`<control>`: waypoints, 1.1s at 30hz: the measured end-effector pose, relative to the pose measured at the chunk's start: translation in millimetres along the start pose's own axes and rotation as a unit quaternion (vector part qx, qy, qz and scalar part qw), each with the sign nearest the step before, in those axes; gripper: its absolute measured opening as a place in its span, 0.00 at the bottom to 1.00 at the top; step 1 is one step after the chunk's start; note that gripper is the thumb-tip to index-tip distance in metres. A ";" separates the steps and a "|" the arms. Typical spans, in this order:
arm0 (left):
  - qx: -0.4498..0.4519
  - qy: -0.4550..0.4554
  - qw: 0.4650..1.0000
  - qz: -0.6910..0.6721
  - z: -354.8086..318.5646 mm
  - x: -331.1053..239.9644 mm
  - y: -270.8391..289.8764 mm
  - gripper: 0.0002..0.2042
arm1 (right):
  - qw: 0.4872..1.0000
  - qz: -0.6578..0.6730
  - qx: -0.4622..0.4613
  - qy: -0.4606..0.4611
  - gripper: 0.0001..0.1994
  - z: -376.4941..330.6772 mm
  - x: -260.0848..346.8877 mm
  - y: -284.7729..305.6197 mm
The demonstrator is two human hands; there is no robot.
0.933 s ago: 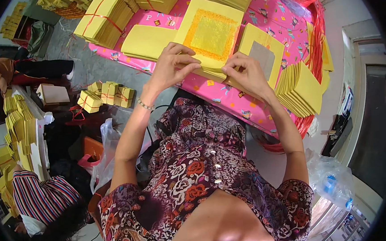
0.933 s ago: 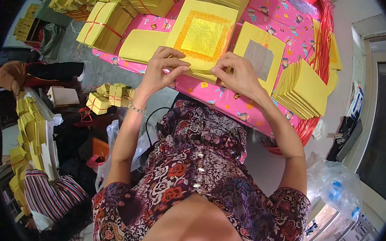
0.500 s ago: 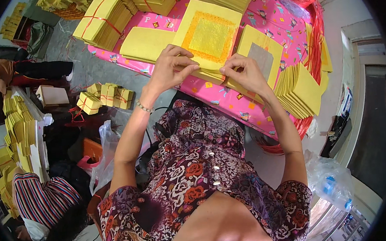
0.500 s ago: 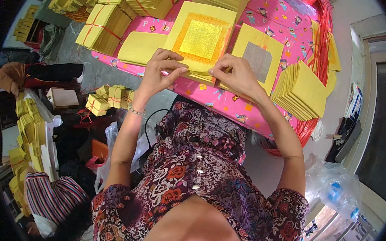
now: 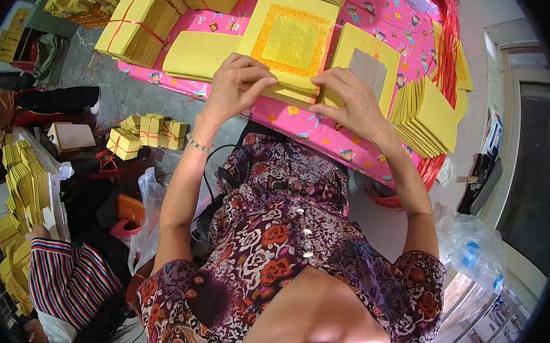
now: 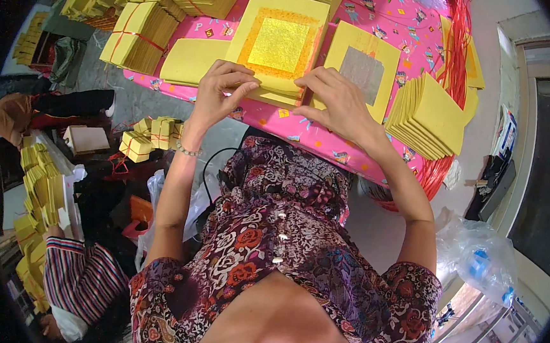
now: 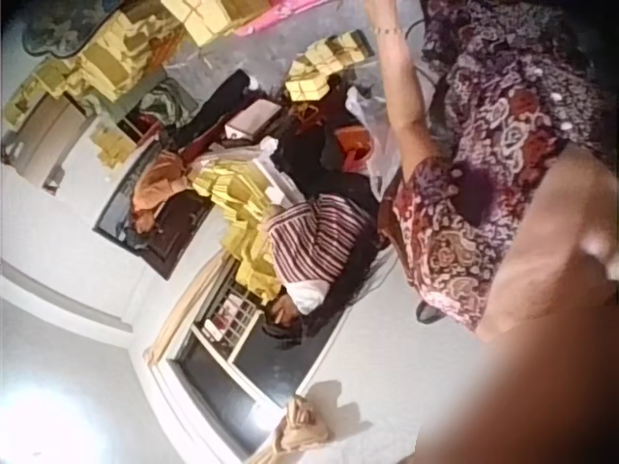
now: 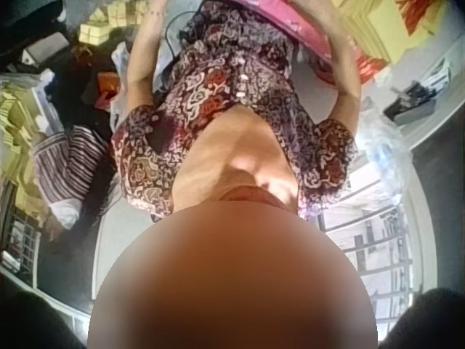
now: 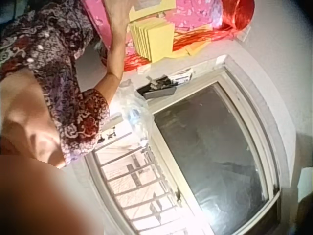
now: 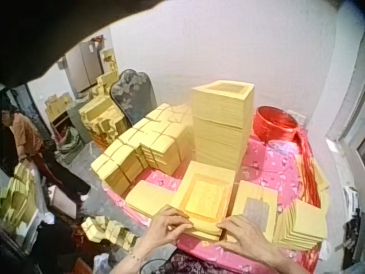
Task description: Inspecting and stacking sheets of yellow joss paper with gold foil inserts.
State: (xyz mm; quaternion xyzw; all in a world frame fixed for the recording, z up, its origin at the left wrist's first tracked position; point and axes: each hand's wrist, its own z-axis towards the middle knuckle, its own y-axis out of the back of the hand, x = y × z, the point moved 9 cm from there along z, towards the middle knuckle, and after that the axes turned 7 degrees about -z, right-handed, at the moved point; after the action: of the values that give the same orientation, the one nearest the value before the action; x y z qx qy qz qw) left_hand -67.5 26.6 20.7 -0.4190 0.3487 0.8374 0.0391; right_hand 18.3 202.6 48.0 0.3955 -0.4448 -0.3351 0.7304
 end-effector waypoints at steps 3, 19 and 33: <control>0.001 -0.011 1.000 0.005 1.4 -1.9 -0.8 0.07 | 1.000 -0.010 -0.001 -0.004 0.19 1.9 -5.6 -3.3; 0.006 0.014 1.000 0.019 0.9 0.7 -1.8 0.07 | 0.989 0.095 0.074 -0.089 0.11 10.0 -29.0 -9.8; -0.001 -0.018 0.999 0.030 4.8 -6.3 3.5 0.07 | 0.994 -0.043 -0.086 0.052 0.17 17.5 14.3 10.0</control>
State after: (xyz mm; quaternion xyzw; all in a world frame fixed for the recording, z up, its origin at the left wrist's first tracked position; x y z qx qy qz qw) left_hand -68.0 28.3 29.2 -0.3932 0.3594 0.8461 0.0197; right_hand 9.1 190.2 67.4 0.3667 -0.3581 -0.3824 0.7688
